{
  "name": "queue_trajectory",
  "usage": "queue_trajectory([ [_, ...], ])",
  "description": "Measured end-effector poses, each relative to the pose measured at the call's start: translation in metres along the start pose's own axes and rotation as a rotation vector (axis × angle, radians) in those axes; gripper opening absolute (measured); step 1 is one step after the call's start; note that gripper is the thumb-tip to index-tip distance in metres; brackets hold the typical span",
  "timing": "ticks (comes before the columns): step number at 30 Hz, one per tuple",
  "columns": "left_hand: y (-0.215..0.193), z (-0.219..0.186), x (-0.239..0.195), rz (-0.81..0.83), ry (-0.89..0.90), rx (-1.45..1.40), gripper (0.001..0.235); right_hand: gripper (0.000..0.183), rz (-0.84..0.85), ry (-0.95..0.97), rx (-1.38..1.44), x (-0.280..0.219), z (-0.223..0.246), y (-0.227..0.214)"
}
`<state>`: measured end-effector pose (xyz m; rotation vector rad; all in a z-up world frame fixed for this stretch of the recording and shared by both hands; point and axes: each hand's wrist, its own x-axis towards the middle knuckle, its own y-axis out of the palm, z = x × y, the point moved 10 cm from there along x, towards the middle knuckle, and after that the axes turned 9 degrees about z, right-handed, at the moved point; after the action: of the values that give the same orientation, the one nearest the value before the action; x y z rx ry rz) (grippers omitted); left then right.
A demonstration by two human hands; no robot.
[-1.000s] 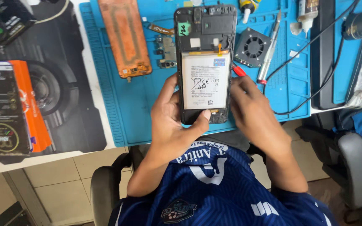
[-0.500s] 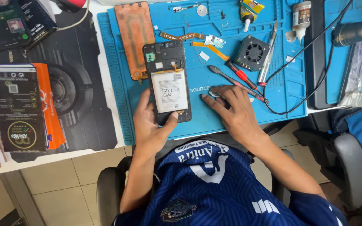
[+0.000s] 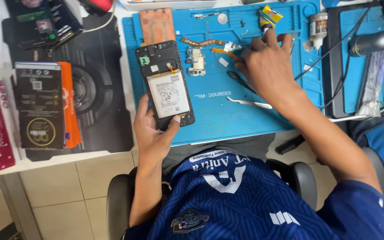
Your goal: The person works on a disassembled mobile phone, using tweezers to manipulate internal components and ribbon cables. They adjust the battery connector and handle a flexible ribbon cable, then place the phone on the workbench.
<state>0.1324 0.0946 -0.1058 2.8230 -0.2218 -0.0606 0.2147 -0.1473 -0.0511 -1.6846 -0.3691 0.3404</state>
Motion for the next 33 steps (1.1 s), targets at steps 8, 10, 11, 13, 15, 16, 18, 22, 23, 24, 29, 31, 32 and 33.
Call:
queue_trajectory([
  [8, -0.004, 0.005, -0.006, -0.010, -0.021, 0.058, 0.072, 0.008, 0.319, 0.100, 0.136, 0.028, -0.029, 0.050],
  [10, -0.005, 0.004, -0.008, -0.002, -0.009, 0.036, 0.073, 0.005, 0.286, 0.048, 0.096, 0.034, -0.027, 0.047],
  [11, -0.004, 0.005, -0.008, 0.007, -0.003, 0.023, 0.074, 0.004, 0.270, 0.028, 0.074, 0.034, -0.026, 0.045],
  [13, -0.006, 0.005, -0.010, 0.001, 0.021, 0.016, 0.072, 0.003, 0.309, 0.037, 0.011, 0.034, -0.026, 0.046],
  [15, -0.007, 0.005, -0.011, 0.000, 0.032, 0.002, 0.072, 0.005, 0.283, 0.021, -0.030, 0.030, -0.020, 0.036],
  [16, -0.007, 0.004, -0.011, -0.001, 0.034, -0.007, 0.073, 0.008, 0.236, -0.002, -0.040, 0.028, -0.015, 0.026],
  [18, -0.006, 0.004, -0.008, 0.007, 0.024, -0.021, 0.073, 0.011, 0.172, -0.031, -0.031, 0.026, -0.009, 0.007],
  [22, 0.000, -0.002, -0.004, 0.026, 0.001, 0.002, 0.074, 0.008, 0.200, -0.042, 0.065, 0.013, -0.010, -0.022],
  [23, 0.004, -0.004, -0.002, 0.037, 0.000, 0.013, 0.075, 0.008, 0.233, -0.033, 0.090, 0.009, -0.014, -0.027],
  [24, 0.007, -0.006, 0.000, 0.044, 0.006, -0.008, 0.074, 0.010, 0.271, -0.022, 0.234, 0.008, -0.020, -0.030],
  [29, 0.024, -0.017, 0.010, 0.072, 0.027, -0.061, 0.074, 0.015, 0.286, -0.058, 0.977, 0.000, -0.038, -0.046],
  [31, 0.031, -0.018, 0.014, 0.090, 0.028, -0.076, 0.074, 0.014, 0.267, 0.112, 1.187, -0.006, -0.052, -0.033],
  [32, 0.034, -0.018, 0.016, 0.099, 0.029, -0.084, 0.073, 0.014, 0.255, 0.198, 1.291, -0.010, -0.058, -0.025],
  [33, 0.037, -0.017, 0.018, 0.103, 0.017, -0.091, 0.073, 0.014, 0.256, 0.207, 1.370, -0.013, -0.057, -0.020],
])
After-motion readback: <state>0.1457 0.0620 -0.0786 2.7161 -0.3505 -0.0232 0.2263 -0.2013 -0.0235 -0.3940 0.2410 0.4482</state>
